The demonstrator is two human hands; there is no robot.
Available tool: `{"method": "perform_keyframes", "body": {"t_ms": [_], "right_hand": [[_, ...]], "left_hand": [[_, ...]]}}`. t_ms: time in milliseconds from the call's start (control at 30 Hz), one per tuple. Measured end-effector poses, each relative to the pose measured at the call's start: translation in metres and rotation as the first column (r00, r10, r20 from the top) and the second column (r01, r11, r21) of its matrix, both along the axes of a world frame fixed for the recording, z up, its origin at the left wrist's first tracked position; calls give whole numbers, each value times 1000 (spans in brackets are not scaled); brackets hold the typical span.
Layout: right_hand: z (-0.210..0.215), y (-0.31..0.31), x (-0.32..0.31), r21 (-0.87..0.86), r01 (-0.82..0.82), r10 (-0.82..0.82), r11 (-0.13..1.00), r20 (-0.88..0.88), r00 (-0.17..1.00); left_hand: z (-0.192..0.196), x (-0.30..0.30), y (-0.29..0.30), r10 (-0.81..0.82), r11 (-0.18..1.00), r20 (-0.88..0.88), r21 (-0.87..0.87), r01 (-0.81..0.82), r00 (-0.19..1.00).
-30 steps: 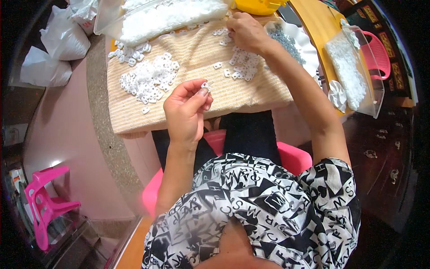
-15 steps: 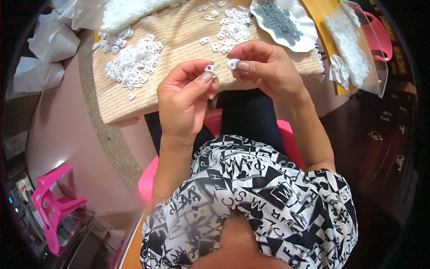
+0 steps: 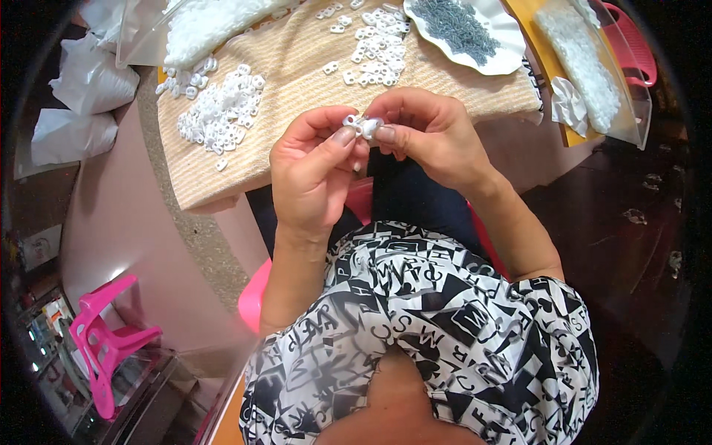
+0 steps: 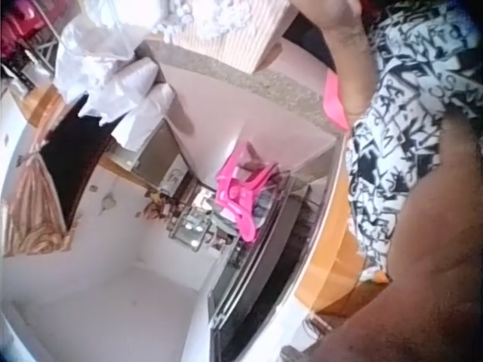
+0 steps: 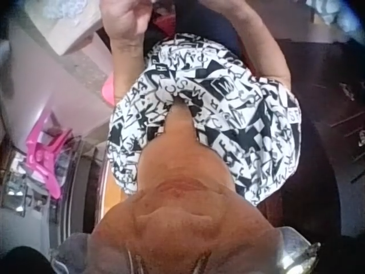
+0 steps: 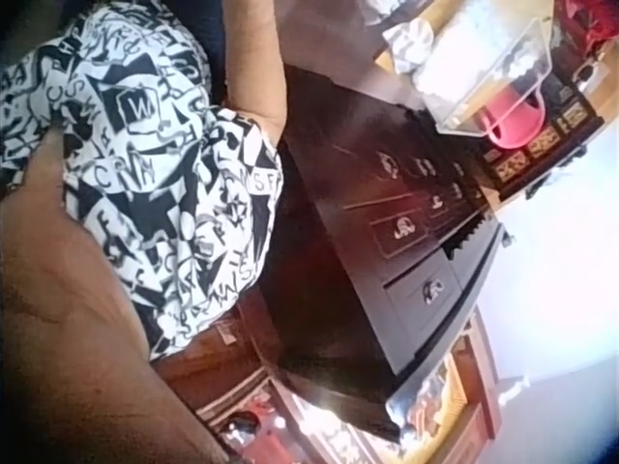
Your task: Assembling small plastic components by manually inserting metal pins into them.
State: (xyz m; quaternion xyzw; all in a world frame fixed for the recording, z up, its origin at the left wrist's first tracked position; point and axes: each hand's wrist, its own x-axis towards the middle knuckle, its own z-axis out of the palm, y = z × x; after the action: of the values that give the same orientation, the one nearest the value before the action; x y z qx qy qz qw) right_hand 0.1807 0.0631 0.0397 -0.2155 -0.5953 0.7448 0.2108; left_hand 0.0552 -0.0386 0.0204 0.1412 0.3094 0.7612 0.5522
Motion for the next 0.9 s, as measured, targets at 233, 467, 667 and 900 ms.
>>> {"method": "perform_keyframes", "body": {"t_ms": [233,467,667,900], "right_hand": [[-3,4,2,-122,-42,28,992,-116,993],[-2,-2,-1,-157,34,-52,987,-111,992],[-4,-4,-1,-186,48,-70,981,-113,991],[-5,-10,-4,-119,109,-118,987,-75,990]], "left_hand": [[1,0,0,10,1000,-28,-5,-10,1000],[1,0,1,25,1000,-36,-1,-25,999],[-3,2,1,20,1000,-35,10,-20,999],[-6,7,5,47,999,-88,6,-47,995]]}}
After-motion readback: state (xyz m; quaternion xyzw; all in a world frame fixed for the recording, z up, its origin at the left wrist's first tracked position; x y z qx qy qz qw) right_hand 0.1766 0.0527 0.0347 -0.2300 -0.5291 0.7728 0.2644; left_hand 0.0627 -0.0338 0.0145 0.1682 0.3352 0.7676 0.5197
